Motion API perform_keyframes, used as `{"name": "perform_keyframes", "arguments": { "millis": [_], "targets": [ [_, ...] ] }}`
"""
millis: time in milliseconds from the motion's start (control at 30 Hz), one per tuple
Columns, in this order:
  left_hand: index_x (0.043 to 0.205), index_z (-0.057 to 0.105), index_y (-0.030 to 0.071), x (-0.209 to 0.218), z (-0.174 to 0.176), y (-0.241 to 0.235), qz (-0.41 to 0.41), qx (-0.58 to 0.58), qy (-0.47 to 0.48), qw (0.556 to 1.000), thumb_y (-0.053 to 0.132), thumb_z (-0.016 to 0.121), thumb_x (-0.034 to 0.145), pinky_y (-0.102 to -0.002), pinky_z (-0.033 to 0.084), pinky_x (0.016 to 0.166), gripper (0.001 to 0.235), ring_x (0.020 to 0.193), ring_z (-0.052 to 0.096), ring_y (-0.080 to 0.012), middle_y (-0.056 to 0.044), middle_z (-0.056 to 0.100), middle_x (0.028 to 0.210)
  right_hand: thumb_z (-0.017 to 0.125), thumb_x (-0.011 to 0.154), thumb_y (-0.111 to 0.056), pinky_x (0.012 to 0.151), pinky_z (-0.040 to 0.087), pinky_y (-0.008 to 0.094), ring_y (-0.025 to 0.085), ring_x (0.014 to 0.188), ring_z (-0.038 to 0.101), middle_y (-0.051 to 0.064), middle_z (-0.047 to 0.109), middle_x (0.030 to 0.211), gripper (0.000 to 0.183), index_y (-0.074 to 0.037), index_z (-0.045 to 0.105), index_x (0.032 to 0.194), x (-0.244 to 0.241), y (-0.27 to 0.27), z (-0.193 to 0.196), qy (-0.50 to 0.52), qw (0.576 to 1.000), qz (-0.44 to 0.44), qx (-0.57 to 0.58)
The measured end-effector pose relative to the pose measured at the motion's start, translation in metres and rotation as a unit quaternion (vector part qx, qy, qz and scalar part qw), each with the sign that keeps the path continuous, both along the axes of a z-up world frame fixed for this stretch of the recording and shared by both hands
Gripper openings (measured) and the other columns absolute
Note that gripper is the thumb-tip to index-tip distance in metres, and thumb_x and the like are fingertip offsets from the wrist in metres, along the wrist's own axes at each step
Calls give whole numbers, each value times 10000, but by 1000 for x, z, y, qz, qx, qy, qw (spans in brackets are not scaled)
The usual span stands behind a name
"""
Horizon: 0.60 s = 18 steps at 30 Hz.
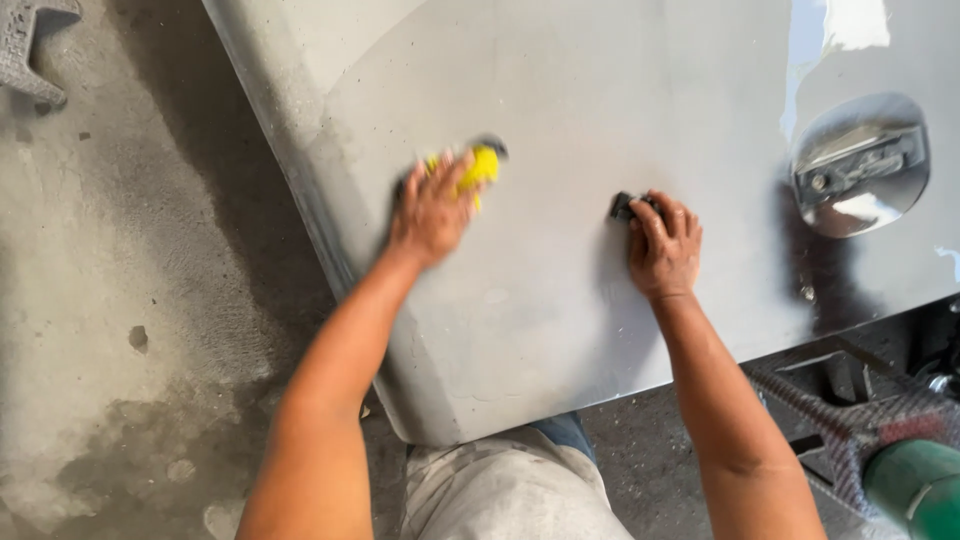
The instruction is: The person sands a white car door panel using a sanding block and a yellow cloth. They work on the flat surface and edges, occasionally dipping the tools into a green bucket of water to clean them before resuming the sanding process.
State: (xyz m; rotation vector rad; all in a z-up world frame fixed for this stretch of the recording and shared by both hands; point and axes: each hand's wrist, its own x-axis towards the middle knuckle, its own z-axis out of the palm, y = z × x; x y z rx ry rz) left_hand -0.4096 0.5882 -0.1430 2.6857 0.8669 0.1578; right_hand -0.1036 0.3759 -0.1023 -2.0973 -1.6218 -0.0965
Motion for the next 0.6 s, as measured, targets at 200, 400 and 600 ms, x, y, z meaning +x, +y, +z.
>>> {"name": "perform_keyframes", "arguments": {
  "millis": [200,400,600],
  "targets": [
    [1547,521,233,16,-3,96,112,8,-31,993,311,468,1059,-576,123,1234,498,1549,226,-324,-60,217,1699,686,1030,-86,1103,451,457,342,1272,558,78,639,1385,281,-159,688,1302,-15,-1,-3,-25,999,-41,3],
    [1487,551,181,-24,-43,24,-9,68,-124,990,402,520,1009,-628,199,1215,527,1515,345,-339,-110,300,1672,668,1051,-82,1082,403,468,407,1258,490,143,593,1391,300,-115,678,1349,-114,-1,-25,3,967,-250,52],
    [1563,457,180,-137,-8,-102,-193,-12,-71,979,362,469,993,-527,215,1248,599,1534,347,-289,-68,284,1689,700,1044,-117,1107,383,505,338,1263,525,85,607,1354,235,-133,685,1278,-239,-2,-46,16,933,-355,55]
  ]
}}
